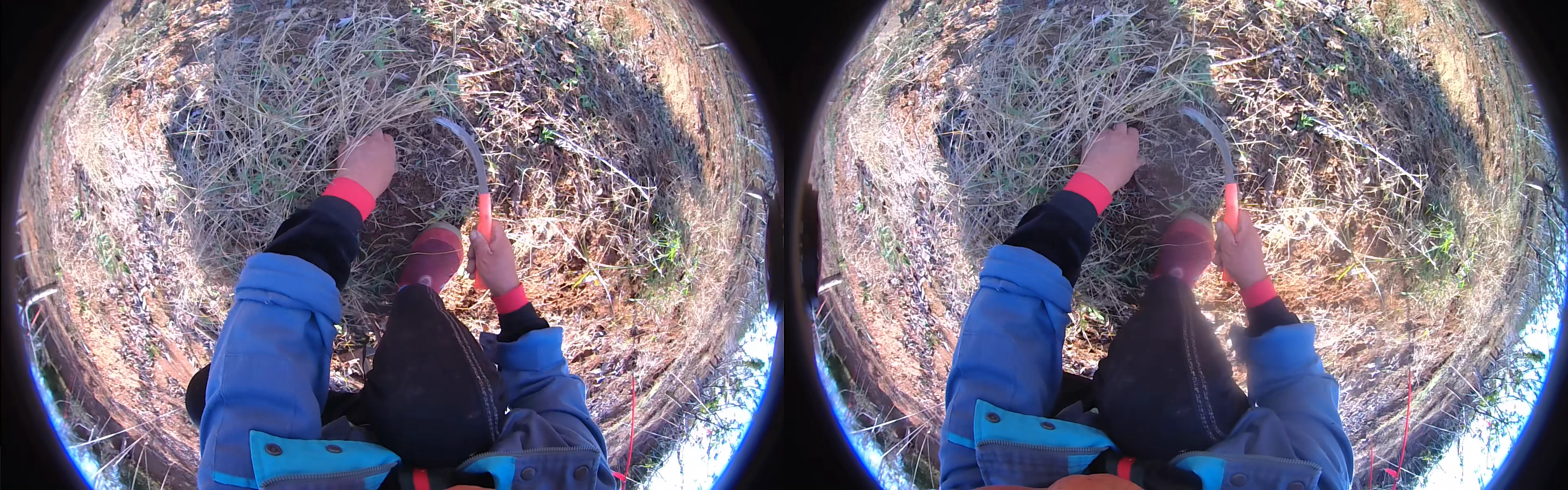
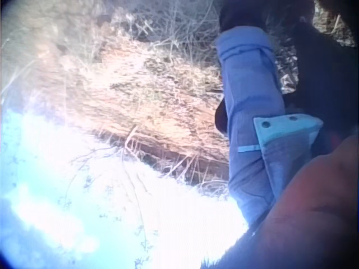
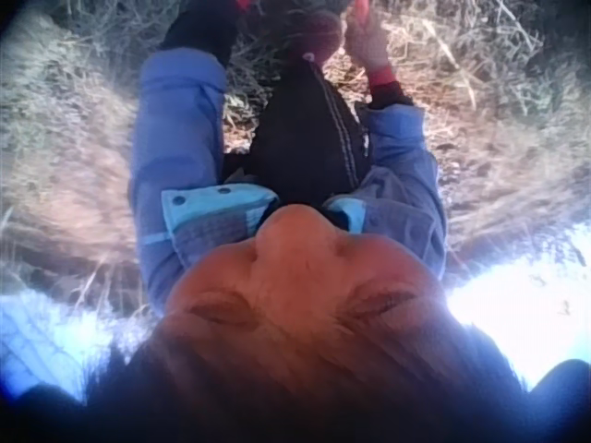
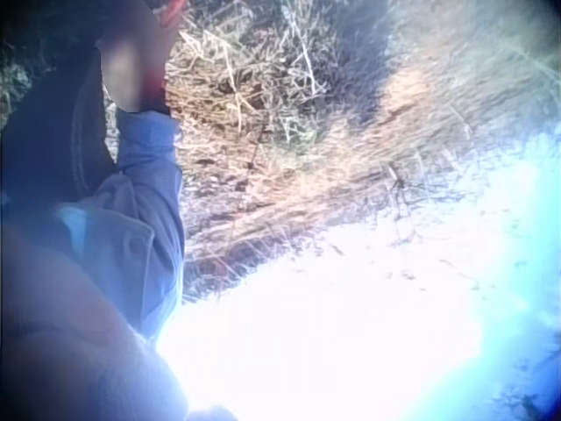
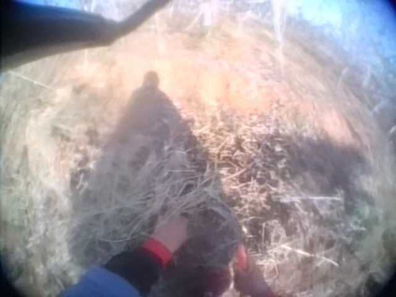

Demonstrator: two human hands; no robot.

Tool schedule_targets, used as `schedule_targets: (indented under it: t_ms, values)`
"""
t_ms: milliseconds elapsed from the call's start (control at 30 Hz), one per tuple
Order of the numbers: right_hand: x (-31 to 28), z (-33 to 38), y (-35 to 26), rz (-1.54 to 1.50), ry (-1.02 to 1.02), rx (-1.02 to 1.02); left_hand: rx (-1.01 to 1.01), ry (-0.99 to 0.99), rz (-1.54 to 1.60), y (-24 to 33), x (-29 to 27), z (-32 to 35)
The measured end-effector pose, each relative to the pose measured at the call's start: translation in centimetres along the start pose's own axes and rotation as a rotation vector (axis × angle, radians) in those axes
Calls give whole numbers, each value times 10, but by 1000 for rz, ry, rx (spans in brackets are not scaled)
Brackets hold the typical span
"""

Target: The person uses a small sickle to cut dry grass and weeds on the ground. They gather the cut material by hand and move it aside, repeating the process across a small area.

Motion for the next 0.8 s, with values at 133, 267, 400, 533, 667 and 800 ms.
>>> schedule_targets:
  t_ms: [133, 267, 400, 533, 667, 800]
  values:
    - [40, -14, 2, 290, -98, -143, -24, 49, 21, -4, -12, 10]
    - [36, 29, 6, 416, -94, -268, 62, 184, 169, -6, -43, 29]
    - [30, 60, 25, 572, -110, -126, 550, 343, 129, 49, -64, 57]
    - [31, 62, 23, 540, -132, -89, 743, 489, 52, 77, -65, 56]
    - [25, 61, 17, 481, -150, -73, 203, 134, -196, 4, -33, 18]
    - [7, 51, 8, 210, -13, 36, 177, -116, -336, -26, -16, 12]
Point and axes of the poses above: each hand's wrist, its own z-axis away from the middle knuckle, its own x-axis out of the palm, y = z × x, the point moved 9 cm from there along -z, towards the middle knuckle, and after that the axes turned 6 degrees about y, right-handed, at the moved point
